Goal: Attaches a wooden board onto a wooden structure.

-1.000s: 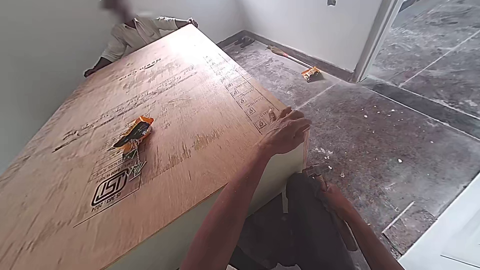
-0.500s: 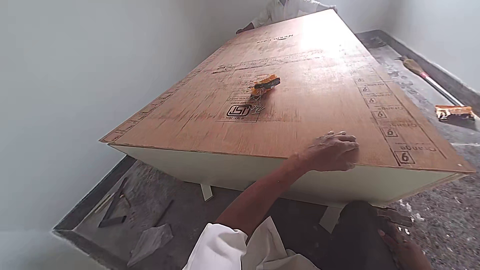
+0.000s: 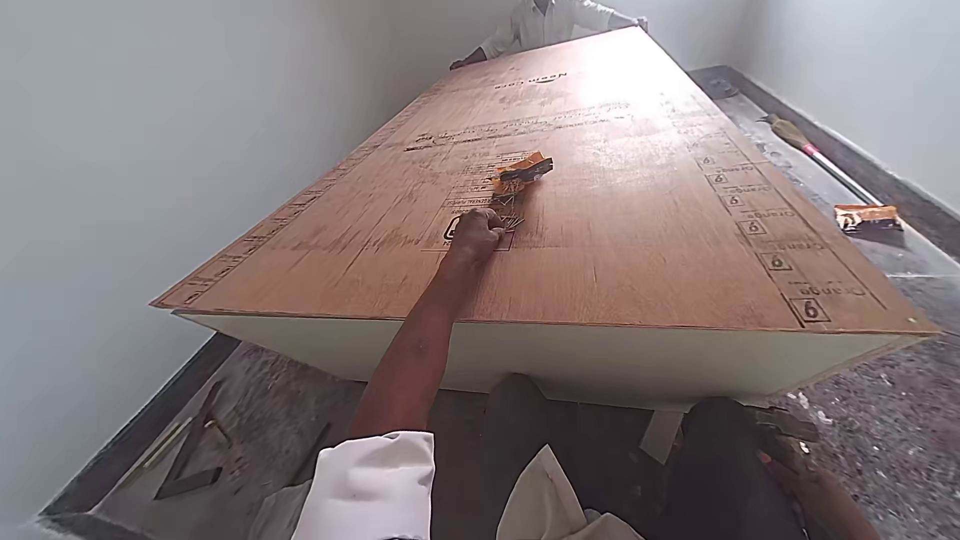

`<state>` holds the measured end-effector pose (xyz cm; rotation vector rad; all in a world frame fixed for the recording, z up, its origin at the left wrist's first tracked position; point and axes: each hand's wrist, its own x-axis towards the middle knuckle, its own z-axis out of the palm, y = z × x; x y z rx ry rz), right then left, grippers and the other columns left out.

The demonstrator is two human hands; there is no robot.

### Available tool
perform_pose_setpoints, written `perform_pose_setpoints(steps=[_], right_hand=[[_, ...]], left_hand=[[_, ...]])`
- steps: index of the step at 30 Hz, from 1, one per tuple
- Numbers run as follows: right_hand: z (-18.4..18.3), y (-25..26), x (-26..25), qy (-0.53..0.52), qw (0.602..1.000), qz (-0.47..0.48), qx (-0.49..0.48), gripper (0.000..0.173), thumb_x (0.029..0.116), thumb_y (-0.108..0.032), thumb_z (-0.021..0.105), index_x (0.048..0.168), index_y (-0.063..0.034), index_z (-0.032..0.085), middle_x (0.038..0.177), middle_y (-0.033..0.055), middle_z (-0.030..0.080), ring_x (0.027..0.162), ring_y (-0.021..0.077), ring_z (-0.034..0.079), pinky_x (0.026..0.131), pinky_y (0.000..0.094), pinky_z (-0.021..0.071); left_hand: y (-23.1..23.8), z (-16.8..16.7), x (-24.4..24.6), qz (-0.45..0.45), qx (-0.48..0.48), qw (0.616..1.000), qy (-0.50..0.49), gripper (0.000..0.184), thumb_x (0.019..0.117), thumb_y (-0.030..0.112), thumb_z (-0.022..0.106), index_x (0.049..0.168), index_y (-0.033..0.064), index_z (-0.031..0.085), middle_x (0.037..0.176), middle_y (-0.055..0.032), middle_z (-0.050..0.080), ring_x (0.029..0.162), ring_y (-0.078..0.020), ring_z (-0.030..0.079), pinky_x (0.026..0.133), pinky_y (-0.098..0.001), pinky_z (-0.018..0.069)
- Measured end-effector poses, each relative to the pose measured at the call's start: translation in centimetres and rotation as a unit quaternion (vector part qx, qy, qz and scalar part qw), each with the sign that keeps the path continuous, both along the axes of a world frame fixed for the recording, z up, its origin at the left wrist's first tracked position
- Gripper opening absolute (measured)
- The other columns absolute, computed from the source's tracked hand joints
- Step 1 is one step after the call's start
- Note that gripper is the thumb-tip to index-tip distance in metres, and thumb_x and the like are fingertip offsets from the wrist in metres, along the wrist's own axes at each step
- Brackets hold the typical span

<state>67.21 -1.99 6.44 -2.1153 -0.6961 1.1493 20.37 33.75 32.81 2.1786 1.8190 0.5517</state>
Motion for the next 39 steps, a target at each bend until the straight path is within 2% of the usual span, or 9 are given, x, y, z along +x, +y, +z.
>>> perform_pose_setpoints(steps=[6,7,9,11,15,18,22,24,39], right_hand=[[1.1,0.0,0.3,0.012,0.999,0.004,-0.038,0.033,0.0965,-0.035,0.073,0.105,-0.0032,0.065,0.072,0.0045,0.057,0.056,0.0138,0.051,0.057,0.0343,0.0477],[1.2,0.1,0.4,0.015,0.999,0.008,-0.050,0.036,0.0962,-0.037,0.073,0.104,-0.0029,0.066,0.073,0.0051,0.058,0.058,0.0148,0.052,0.059,0.0359,0.0484],[0.9,0.2,0.6,0.028,0.998,0.008,-0.048,0.035,0.0956,-0.038,0.073,0.100,-0.0039,0.065,0.070,0.0035,0.056,0.054,0.0131,0.051,0.055,0.0333,0.0474],[0.5,0.3,0.7,0.050,0.998,0.002,-0.040,0.034,0.0951,-0.037,0.074,0.099,-0.0052,0.063,0.068,0.0029,0.055,0.051,0.0119,0.049,0.052,0.0303,0.0455],[0.6,0.3,0.6,0.052,0.997,-0.003,-0.052,0.036,0.0941,-0.038,0.075,0.103,-0.0046,0.064,0.072,0.0041,0.056,0.055,0.0129,0.050,0.055,0.0316,0.0461],[0.7,0.3,0.5,0.062,0.997,-0.008,-0.043,0.032,0.0955,-0.035,0.074,0.098,-0.0050,0.063,0.068,0.0023,0.054,0.052,0.0112,0.048,0.052,0.0291,0.0442],[1.0,0.3,0.4,0.076,0.997,-0.014,-0.029,0.029,0.0962,-0.031,0.074,0.095,-0.0046,0.062,0.065,0.0021,0.053,0.049,0.0106,0.046,0.049,0.0280,0.0430],[0.9,0.3,0.4,0.078,0.997,-0.011,-0.026,0.029,0.0960,-0.031,0.074,0.094,-0.0052,0.061,0.064,0.0017,0.052,0.048,0.0102,0.046,0.049,0.0278,0.0426],[1.0,0.3,0.5,0.096,0.995,-0.015,-0.034,0.030,0.0962,-0.032,0.074,0.098,-0.0053,0.060,0.065,0.0020,0.053,0.048,0.0105,0.047,0.048,0.0272,0.0445]], left_hand=[[-0.4,-0.3,0.5,-0.046,0.011,0.998,0.046,0.019,0.1033,0.009,0.059,0.106,-0.0083,0.066,0.103,-0.0308,0.066,0.100,-0.0491,0.064,0.088,-0.0714,0.0461],[-1.0,-0.4,0.8,-0.053,0.024,0.998,0.013,0.017,0.1028,0.009,0.060,0.106,-0.0068,0.064,0.097,-0.0277,0.065,0.091,-0.0442,0.063,0.081,-0.0677,0.0477],[-2.6,-0.6,2.2,-0.091,0.035,0.990,-0.099,0.013,0.0976,0.008,0.063,0.109,0.0017,0.063,0.086,-0.0113,0.065,0.072,-0.0201,0.062,0.068,-0.0442,0.0528],[-5.4,-0.6,5.5,-0.159,0.021,0.958,-0.239,0.019,0.0907,0.005,0.063,0.109,0.0059,0.067,0.087,0.0002,0.070,0.072,-0.0056,0.067,0.068,-0.0246,0.0583],[-12.4,0.8,14.5,-0.294,-0.078,0.876,-0.375,0.027,0.0855,-0.004,0.068,0.110,0.0063,0.073,0.100,0.0025,0.076,0.086,-0.0068,0.072,0.082,-0.0238,0.0614],[-15.1,0.5,20.7,-0.349,-0.124,0.843,-0.390,0.023,0.0891,-0.010,0.067,0.107,0.0032,0.075,0.096,0.0007,0.077,0.082,-0.0066,0.072,0.079,-0.0242,0.0616],[-15.5,-0.7,26.2,-0.390,-0.115,0.850,-0.335,0.010,0.0950,0.005,0.070,0.102,0.0052,0.077,0.104,-0.0017,0.071,0.084,-0.0043,0.066,0.071,-0.0195,0.0568],[-15.6,-1.1,27.7,-0.378,-0.111,0.867,-0.306,0.011,0.0974,0.011,0.070,0.103,0.0065,0.078,0.097,-0.0013,0.074,0.077,-0.0044,0.065,0.068,-0.0227,0.0534],[-15.7,-2.2,29.0,-0.338,-0.094,0.897,-0.269,0.011,0.0987,0.010,0.069,0.105,0.0080,0.078,0.088,-0.0023,0.076,0.071,-0.0059,0.068,0.068,-0.0258,0.0567]])
